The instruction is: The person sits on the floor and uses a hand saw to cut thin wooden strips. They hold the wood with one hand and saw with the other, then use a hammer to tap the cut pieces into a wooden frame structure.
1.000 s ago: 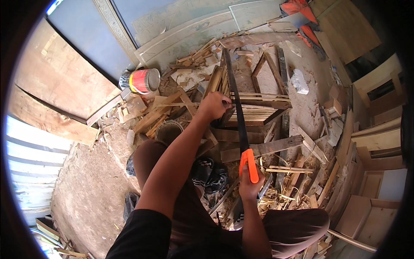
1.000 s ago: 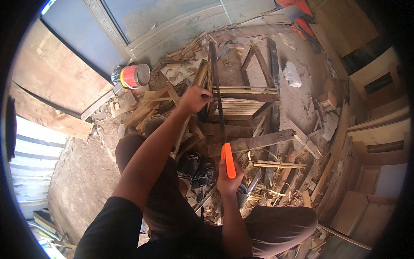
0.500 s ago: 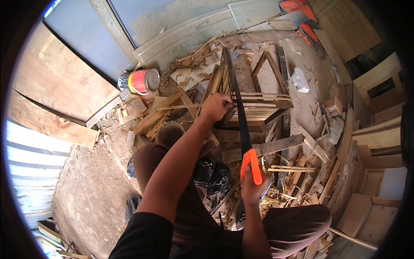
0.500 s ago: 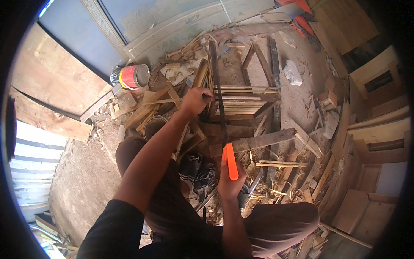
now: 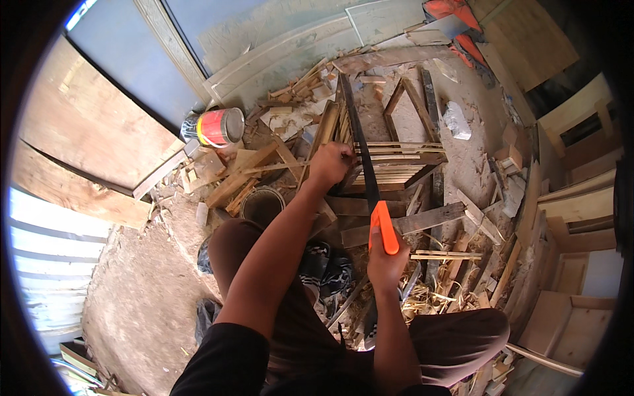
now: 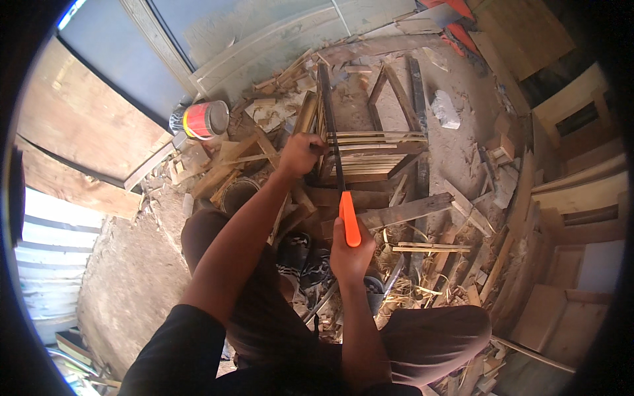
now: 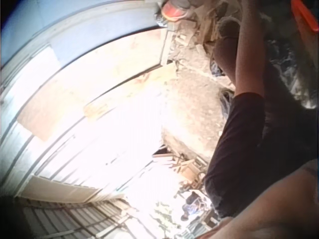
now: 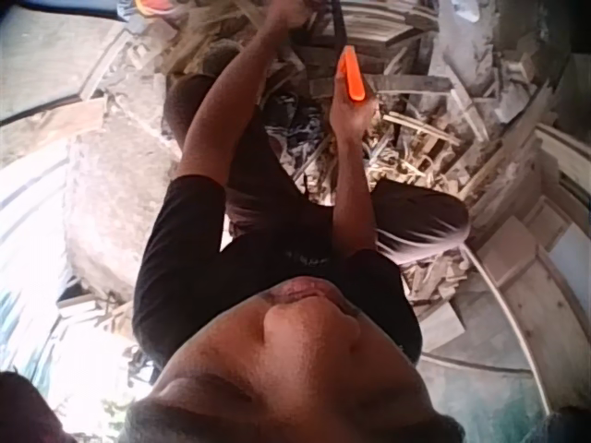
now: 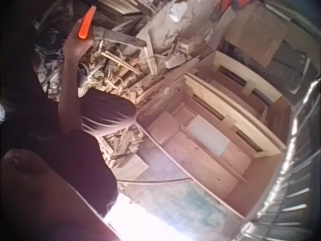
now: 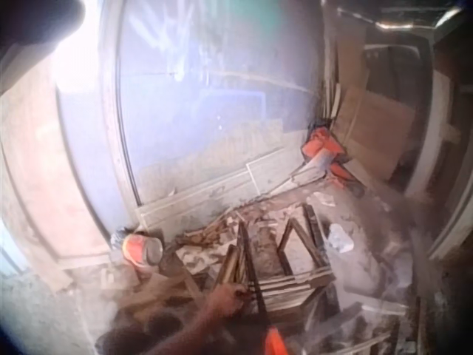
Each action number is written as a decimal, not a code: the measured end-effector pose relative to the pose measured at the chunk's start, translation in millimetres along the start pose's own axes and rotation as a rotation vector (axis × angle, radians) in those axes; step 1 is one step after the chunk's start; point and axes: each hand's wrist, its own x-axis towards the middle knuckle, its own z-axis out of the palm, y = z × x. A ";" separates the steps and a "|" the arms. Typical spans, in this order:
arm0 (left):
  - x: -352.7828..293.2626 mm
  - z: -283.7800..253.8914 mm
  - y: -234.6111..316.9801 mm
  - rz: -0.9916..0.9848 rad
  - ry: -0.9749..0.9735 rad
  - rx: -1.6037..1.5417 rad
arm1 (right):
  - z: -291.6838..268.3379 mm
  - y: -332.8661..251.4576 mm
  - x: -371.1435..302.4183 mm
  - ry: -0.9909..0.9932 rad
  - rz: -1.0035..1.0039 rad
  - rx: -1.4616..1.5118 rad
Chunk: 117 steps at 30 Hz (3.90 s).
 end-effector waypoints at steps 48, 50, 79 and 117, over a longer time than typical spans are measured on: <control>89.5 -86.4 63.8 -0.246 0.571 -1.170 | -186.1 -149.5 87.6 0.191 -0.483 0.686; 95.8 -70.1 42.0 -0.327 0.712 -1.336 | -188.6 -142.0 96.6 0.239 -0.473 0.696; 81.3 38.4 -13.5 -0.949 0.072 -0.535 | -202.9 -48.1 217.6 0.314 0.018 0.549; 77.7 3.2 2.6 0.092 -0.067 0.178 | -195.9 -34.3 238.1 0.258 0.074 0.557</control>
